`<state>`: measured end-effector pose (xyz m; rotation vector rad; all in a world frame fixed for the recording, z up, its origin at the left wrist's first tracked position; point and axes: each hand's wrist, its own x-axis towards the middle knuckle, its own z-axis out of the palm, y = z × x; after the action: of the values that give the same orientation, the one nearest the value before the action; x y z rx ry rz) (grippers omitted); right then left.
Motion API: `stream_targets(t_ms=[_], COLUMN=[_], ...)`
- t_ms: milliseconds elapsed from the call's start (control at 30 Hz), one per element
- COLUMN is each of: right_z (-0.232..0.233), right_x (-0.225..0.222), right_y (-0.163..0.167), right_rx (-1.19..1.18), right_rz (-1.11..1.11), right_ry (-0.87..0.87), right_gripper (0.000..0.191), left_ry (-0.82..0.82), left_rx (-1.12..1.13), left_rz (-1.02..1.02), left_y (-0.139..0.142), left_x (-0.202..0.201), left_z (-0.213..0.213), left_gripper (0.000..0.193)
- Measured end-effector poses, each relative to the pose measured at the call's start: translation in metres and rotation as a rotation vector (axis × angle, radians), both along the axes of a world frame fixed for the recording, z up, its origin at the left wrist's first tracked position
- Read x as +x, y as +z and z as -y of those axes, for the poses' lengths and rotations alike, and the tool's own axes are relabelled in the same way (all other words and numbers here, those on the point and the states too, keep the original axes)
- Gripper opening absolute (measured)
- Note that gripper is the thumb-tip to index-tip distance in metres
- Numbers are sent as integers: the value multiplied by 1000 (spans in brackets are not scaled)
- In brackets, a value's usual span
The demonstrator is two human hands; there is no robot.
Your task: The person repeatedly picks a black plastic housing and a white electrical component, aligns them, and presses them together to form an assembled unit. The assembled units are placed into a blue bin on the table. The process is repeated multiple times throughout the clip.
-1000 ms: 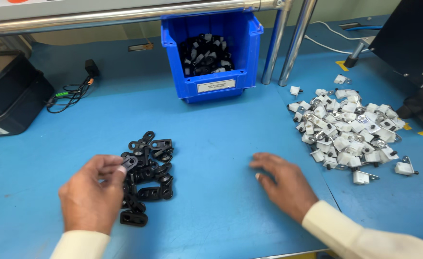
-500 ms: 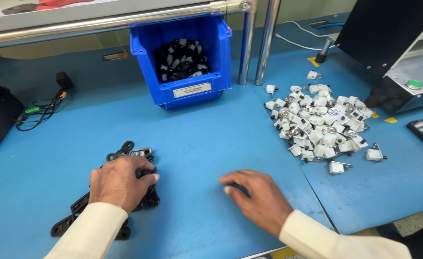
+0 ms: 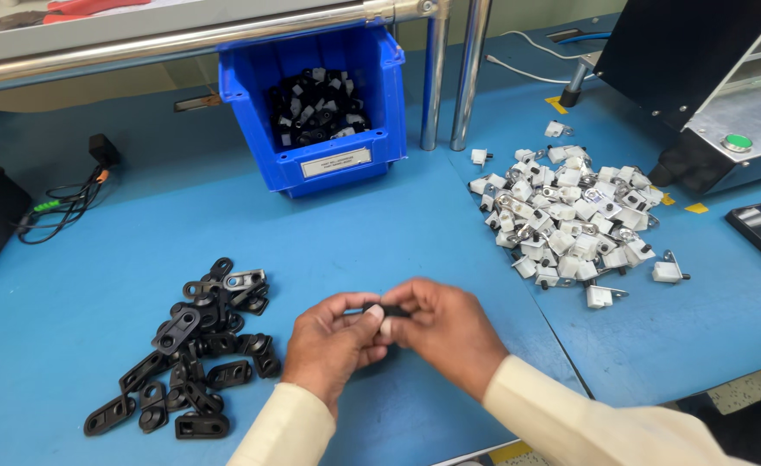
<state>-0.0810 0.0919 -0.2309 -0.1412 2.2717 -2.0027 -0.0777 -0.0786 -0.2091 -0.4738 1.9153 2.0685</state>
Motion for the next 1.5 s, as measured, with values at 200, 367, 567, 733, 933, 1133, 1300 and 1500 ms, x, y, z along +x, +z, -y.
stream_targets(t_ms=[200, 367, 567, 733, 933, 1133, 1300, 1500], right_z=[-106, -177, -184, -168, -87, -56, -62, -43], right_x=[19, 41, 40, 43, 32, 23, 28, 15], right_y=[5, -3, -9, 6, 7, 2, 5, 1], right_rx=[692, 1217, 1255, 1185, 925, 822, 807, 675], right_rz=[-195, -107, -318, -16, -328, -757, -451, -619], right_ry=[-572, -567, -492, -592, -340, -247, -284, -241], right_gripper=[22, 36, 50, 45, 24, 27, 40, 28], left_ry=[-53, -141, -177, -177, -108, -95, -144, -104], left_rx=[-362, -545, -698, -673, -655, -751, -782, -719], left_rz=[20, 32, -49, -15, -119, -141, -62, -20], left_y=[4, 2, 11, 17, 14, 14, 20, 19], left_x=[3, 10, 15, 17, 20, 22, 24, 26], left_z=[3, -5, -19, -18, -20, -19, -18, -17], left_gripper=[23, 22, 34, 14, 19, 17, 22, 13])
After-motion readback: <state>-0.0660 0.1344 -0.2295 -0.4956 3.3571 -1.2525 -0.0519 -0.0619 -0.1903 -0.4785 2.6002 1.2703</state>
